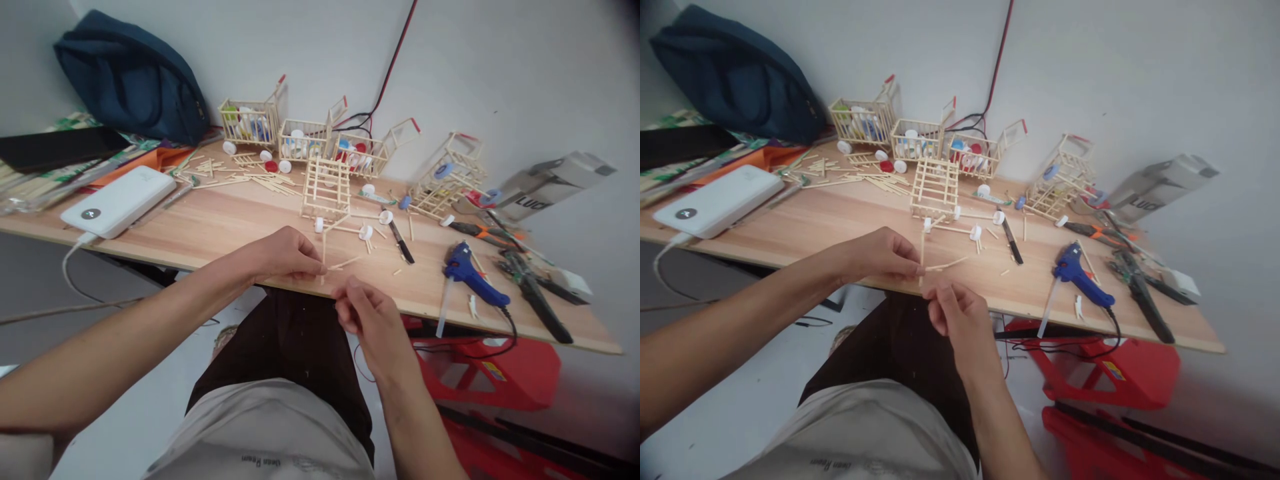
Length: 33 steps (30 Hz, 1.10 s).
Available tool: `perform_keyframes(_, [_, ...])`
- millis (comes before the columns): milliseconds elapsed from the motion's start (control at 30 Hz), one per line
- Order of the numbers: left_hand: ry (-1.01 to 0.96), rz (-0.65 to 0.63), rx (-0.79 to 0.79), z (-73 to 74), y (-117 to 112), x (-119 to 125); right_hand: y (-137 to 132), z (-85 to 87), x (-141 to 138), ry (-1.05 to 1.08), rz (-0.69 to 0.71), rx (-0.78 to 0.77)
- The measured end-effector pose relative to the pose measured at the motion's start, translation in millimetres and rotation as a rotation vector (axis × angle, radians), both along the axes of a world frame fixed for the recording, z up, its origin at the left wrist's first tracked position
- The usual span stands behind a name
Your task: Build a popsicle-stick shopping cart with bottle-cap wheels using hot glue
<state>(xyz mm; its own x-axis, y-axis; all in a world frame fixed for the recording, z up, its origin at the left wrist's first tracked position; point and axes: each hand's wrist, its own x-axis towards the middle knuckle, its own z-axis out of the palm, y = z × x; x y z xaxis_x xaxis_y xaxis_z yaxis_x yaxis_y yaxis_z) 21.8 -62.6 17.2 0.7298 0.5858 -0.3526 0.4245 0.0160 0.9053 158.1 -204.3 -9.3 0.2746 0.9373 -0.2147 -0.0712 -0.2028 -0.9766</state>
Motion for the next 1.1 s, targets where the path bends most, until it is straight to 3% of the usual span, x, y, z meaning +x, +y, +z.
perform_keyframes(67, [0.005,-0.001,0.047,-1.1,-0.4,-0.7,-2.8,-5.1,0.2,0.324,0.054,-0.080])
perform_keyframes(133, [0.014,0.000,0.076,-1.2,-0.9,-1.0,-3.5,-6.2,6.1,0.392,0.049,-0.105])
perform_keyframes(300, [0.043,-0.024,0.104,-0.1,-0.7,-0.6,9.9,-0.3,51.0,-0.058,-0.090,-0.041])
perform_keyframes(433, [0.056,-0.037,0.106,0.2,0.3,-0.4,25.8,5.1,77.8,-0.603,-0.096,0.174])
perform_keyframes(500, [0.058,-0.049,0.106,0.8,0.4,-0.4,29.5,7.0,80.0,-0.663,-0.007,0.211])
perform_keyframes(600, [0.071,-0.050,0.119,2.8,-0.1,-0.1,29.0,8.7,79.1,-0.659,0.134,0.127])
perform_keyframes(733, [0.087,-0.057,0.128,5.3,-0.8,0.8,27.1,9.8,81.9,-0.832,0.120,0.075])
perform_keyframes(833, [0.089,-0.071,0.119,6.0,-1.2,1.2,32.0,10.5,80.8,-0.983,0.161,0.242])
perform_keyframes(933, [0.079,-0.076,0.100,5.9,-1.5,1.2,43.4,9.3,76.7,-1.096,0.352,0.428])
perform_keyframes(1100, [0.079,-0.097,0.109,4.4,0.6,0.4,63.9,3.5,78.4,-1.177,0.562,0.559])
